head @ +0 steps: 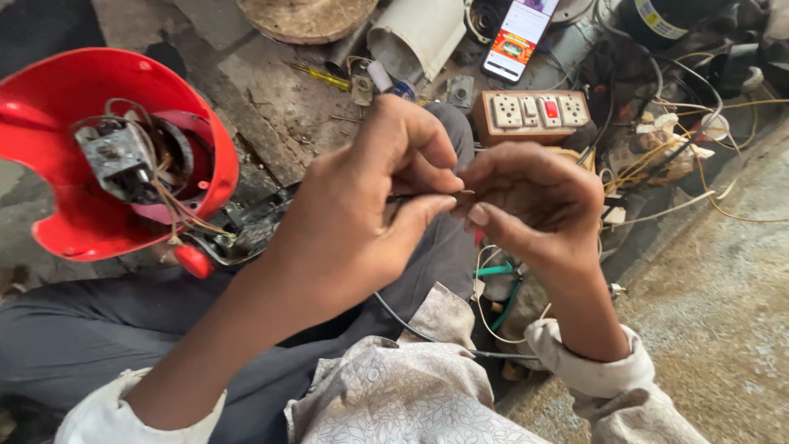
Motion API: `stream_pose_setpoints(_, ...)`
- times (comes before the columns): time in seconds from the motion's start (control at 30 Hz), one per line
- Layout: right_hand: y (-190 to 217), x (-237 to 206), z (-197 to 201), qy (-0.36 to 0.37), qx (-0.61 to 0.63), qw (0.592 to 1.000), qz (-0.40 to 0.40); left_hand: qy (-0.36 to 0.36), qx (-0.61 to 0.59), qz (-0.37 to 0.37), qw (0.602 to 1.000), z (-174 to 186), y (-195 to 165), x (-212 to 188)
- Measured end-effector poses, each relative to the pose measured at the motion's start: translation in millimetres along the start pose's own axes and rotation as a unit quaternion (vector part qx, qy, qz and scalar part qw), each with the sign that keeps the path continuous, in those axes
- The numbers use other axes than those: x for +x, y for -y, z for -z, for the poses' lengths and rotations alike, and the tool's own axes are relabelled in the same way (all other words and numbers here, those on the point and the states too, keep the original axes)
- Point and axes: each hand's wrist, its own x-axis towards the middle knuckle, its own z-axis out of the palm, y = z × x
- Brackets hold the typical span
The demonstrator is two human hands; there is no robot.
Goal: The person sits on the floor and repairs a fan motor by stripping wires, twisting them together, and securing the connections with pliers. They handle the motor housing and wires throughout the process.
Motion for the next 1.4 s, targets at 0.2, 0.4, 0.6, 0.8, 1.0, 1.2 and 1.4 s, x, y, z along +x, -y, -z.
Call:
stream_pose_setpoints(0.2,-8.9,-2.3,5.5,0.005,0.022,1.0,0.004,0.004,0.046,-0.034,0.998,-0.8,-6.0,-2.2)
stream_pose_setpoints(0.4,-14.3,-2.8,-1.2,-0.001,-0.021,0.999,0.033,0.008,0.039,-0.024,0.999,-4.3,-3.2,-7.0)
stream_pose_setpoints(0.6,-18.9,-5.6,-9.2,-0.024,-0.089,0.995,0.044,-0.067,0.05,-0.074,0.994,-20.3,21.1,-14.0)
stream_pose_setpoints(0.8,-66.7,13.4,31.1,0.047,-0.106,0.983,-0.143,-0.144,0.059,-0.027,0.988,-21.4,58.7,-30.3)
stream_pose_setpoints(1.0,-158.6,-14.3,17.7,0.131,-0.492,0.854,-0.108,-0.158,0.032,-0.044,0.986,-19.2,87.1,-45.2)
stream_pose_setpoints(1.2,-156.2,-20.1,-8.0,0.093,-0.59,0.802,0.02,-0.196,0.01,-0.023,0.98,-19.4,88.4,-56.7)
stream_pose_setpoints(1.4,-95.0,-10.7,-31.0,0.017,0.027,0.99,-0.137,-0.195,-0.082,0.052,0.976,-15.1,72.3,-61.3)
